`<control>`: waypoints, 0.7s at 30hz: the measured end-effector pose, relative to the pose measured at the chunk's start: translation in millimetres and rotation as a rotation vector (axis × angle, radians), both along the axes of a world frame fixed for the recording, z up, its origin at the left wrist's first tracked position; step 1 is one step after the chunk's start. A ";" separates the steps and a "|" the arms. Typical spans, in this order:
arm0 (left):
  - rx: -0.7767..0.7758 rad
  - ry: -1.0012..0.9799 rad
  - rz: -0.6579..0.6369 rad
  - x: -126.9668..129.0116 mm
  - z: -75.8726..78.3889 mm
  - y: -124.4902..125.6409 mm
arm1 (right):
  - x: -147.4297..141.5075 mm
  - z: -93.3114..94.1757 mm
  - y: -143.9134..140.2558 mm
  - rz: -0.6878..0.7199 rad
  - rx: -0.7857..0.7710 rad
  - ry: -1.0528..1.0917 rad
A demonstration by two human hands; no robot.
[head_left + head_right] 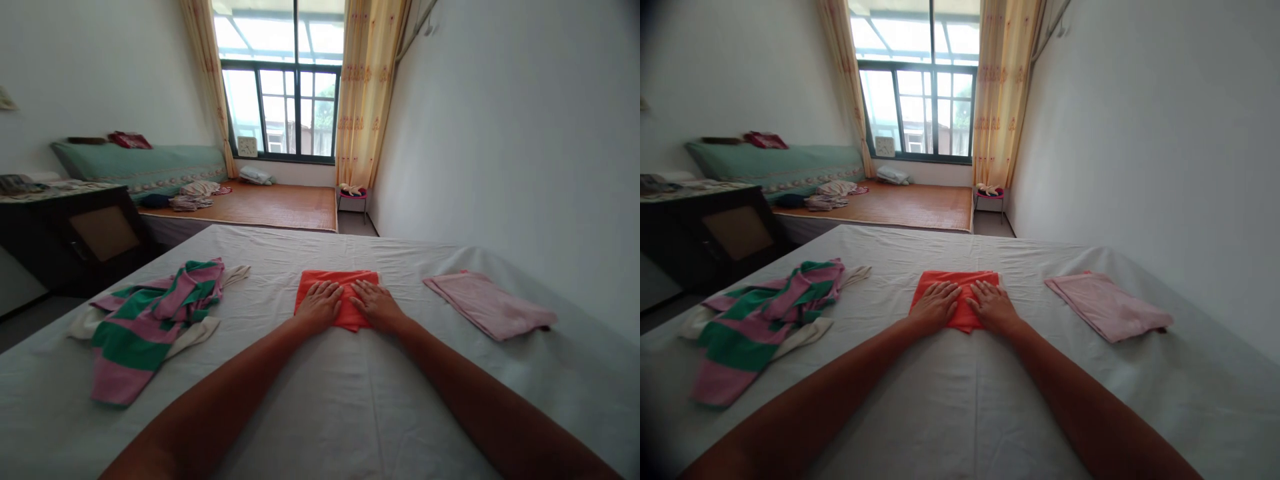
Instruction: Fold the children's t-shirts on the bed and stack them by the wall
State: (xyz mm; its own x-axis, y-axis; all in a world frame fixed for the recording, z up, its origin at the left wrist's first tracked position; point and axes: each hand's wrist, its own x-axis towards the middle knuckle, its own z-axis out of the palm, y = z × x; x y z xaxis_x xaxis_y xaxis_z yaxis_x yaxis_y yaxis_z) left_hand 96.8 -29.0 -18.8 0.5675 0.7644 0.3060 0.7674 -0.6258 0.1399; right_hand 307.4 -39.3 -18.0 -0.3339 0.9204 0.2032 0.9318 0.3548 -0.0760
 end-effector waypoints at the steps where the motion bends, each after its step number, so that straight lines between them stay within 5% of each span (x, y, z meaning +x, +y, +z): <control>1: -0.010 -0.008 0.008 -0.8 0.6 -0.4 | 7.9 -0.6 2.9 -0.025 -0.010 -0.011; 14: -0.111 -0.072 0.206 -21.9 4.1 13.9 | 16.6 1.2 2.8 -0.073 -0.018 -0.084; 18: -0.094 -0.070 0.229 -20.6 -1.3 16.2 | 1.5 19.4 5.0 -0.086 -0.031 -0.144; 21: -0.075 -0.055 0.223 -19.9 -2.5 16.2 | -24.5 27.0 7.5 0.053 0.003 -0.091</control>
State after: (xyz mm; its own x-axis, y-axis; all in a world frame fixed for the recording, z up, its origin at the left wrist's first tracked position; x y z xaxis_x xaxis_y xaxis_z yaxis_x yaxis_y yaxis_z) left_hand 76.8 -12.8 -21.3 0.3660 0.8906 0.2699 0.8754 -0.4279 0.2251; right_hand 282.9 -31.8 9.0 -0.3989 0.9005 0.1728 0.9149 0.4036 0.0091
